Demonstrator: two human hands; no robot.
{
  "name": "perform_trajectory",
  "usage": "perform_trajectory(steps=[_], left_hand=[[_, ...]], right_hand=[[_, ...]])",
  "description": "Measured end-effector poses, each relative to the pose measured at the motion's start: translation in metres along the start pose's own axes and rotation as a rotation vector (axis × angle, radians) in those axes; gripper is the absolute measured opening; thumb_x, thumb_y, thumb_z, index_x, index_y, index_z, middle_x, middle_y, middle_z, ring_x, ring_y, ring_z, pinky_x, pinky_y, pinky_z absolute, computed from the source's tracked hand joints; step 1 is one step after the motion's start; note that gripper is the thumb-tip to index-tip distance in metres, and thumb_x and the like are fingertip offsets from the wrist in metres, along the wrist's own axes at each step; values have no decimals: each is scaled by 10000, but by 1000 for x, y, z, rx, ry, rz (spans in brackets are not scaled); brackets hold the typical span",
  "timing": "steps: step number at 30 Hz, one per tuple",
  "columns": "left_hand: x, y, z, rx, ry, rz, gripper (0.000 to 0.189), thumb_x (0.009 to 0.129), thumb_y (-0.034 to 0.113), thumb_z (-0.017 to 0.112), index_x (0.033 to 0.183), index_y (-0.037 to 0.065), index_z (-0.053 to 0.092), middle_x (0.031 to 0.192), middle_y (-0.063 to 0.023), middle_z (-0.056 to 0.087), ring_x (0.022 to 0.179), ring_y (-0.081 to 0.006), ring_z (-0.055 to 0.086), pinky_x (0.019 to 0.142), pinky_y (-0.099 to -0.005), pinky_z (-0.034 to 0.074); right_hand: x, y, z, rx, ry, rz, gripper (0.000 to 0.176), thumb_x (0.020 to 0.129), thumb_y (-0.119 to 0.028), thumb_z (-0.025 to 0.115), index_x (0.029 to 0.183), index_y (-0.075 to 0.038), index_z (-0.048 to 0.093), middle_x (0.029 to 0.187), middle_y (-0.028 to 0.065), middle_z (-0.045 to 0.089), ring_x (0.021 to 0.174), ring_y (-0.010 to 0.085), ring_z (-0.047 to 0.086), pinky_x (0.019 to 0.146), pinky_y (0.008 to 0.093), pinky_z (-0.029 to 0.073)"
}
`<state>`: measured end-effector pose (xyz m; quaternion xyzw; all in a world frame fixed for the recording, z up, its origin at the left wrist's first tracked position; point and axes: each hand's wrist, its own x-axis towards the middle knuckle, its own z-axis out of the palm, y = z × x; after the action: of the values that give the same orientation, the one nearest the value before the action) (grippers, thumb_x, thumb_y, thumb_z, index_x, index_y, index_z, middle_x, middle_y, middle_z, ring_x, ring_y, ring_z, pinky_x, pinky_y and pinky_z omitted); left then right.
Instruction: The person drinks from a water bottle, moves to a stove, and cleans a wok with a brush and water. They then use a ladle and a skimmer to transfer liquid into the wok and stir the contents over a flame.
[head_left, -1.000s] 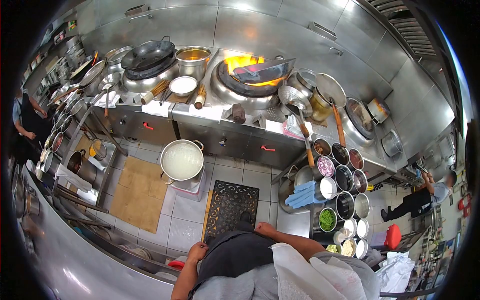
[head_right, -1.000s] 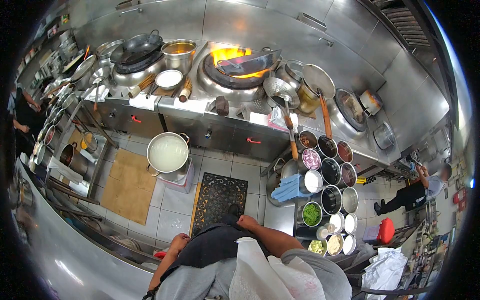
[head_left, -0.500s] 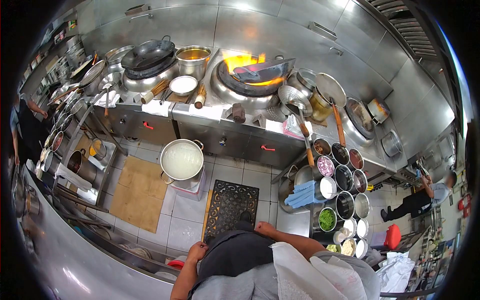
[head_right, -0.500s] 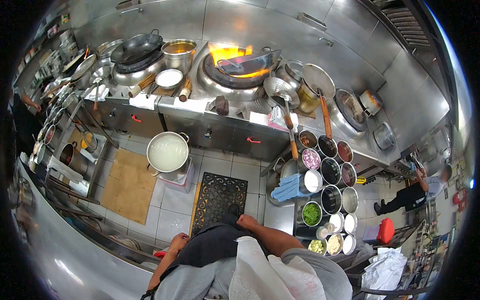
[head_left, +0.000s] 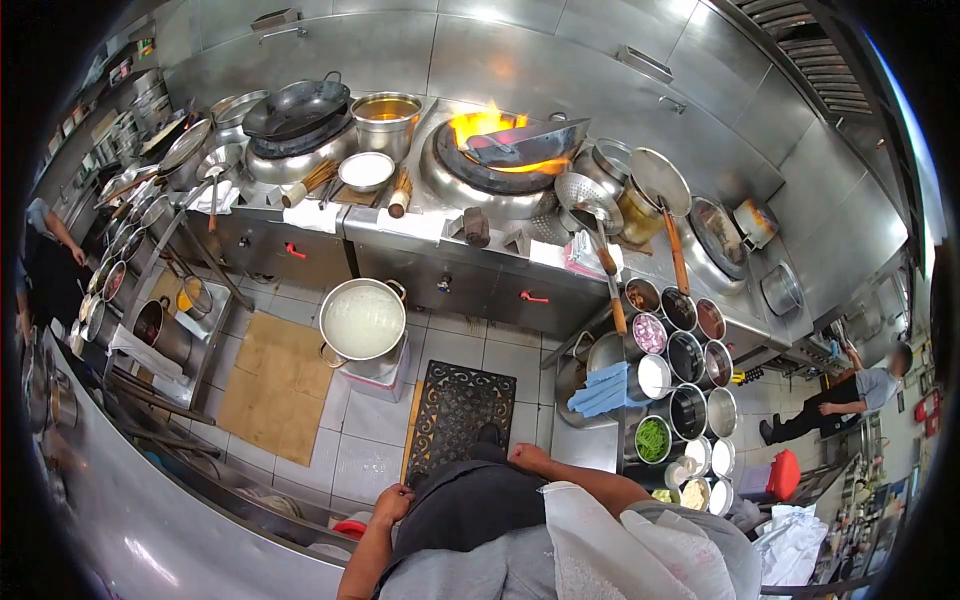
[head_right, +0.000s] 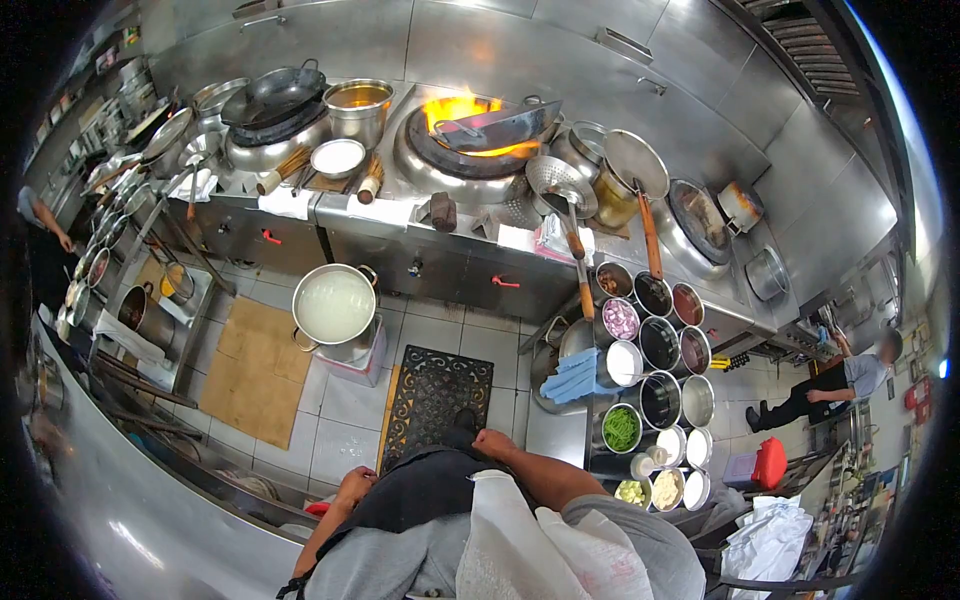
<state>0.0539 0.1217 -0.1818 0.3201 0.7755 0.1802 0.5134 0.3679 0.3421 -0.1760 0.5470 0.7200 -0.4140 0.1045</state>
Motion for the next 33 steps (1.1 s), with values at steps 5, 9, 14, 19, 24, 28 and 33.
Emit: perform_trajectory(steps=[5,9,14,19,24,28,33], left_hand=[[3,-2,1,-2,-13,-22,324,791,323,678,1015,90,685,1039,-165,687,1007,-308,645,895,-375,488],[2,-1,1,3,-5,-14,318,789,323,681,1010,95,686,1034,-159,690,1000,-303,647,887,-373,490],[0,1,0,-5,-7,-7,306,784,312,684,996,92,689,1028,-150,693,990,-298,650,879,-372,493],[-2,5,-1,-7,8,-2,278,780,287,683,971,85,690,997,-148,699,961,-299,656,862,-369,496],[-3,6,-1,-1,31,8,274,781,277,681,969,77,689,979,-153,700,949,-302,659,854,-370,497],[0,3,1,-23,29,-5,278,782,277,679,977,79,692,985,-155,699,959,-302,658,858,-372,497],[-2,7,-1,10,12,3,286,785,285,679,984,79,692,997,-156,698,972,-304,655,867,-373,496]], right_hand=[[0,0,-3,14,-14,-47,285,768,-352,658,828,-74,668,849,112,689,809,251,656,738,377,508],[-2,-1,-2,17,11,-31,292,765,-355,658,819,-68,663,839,110,687,799,247,652,732,381,507],[-5,-4,-5,22,2,-48,290,765,-355,657,822,-70,666,827,109,686,779,246,649,721,384,506],[1,3,-1,5,-15,-55,297,770,-361,658,830,-70,669,818,115,686,766,243,651,714,386,507],[-1,1,2,-32,34,-61,308,774,-374,666,841,-74,673,838,121,689,791,254,657,722,389,507],[-2,0,1,1,11,-46,314,779,-380,670,854,-75,676,854,124,691,816,268,659,738,394,507],[-2,0,1,-5,-17,-28,302,788,-367,669,860,-74,673,862,127,689,817,274,656,736,400,505]])
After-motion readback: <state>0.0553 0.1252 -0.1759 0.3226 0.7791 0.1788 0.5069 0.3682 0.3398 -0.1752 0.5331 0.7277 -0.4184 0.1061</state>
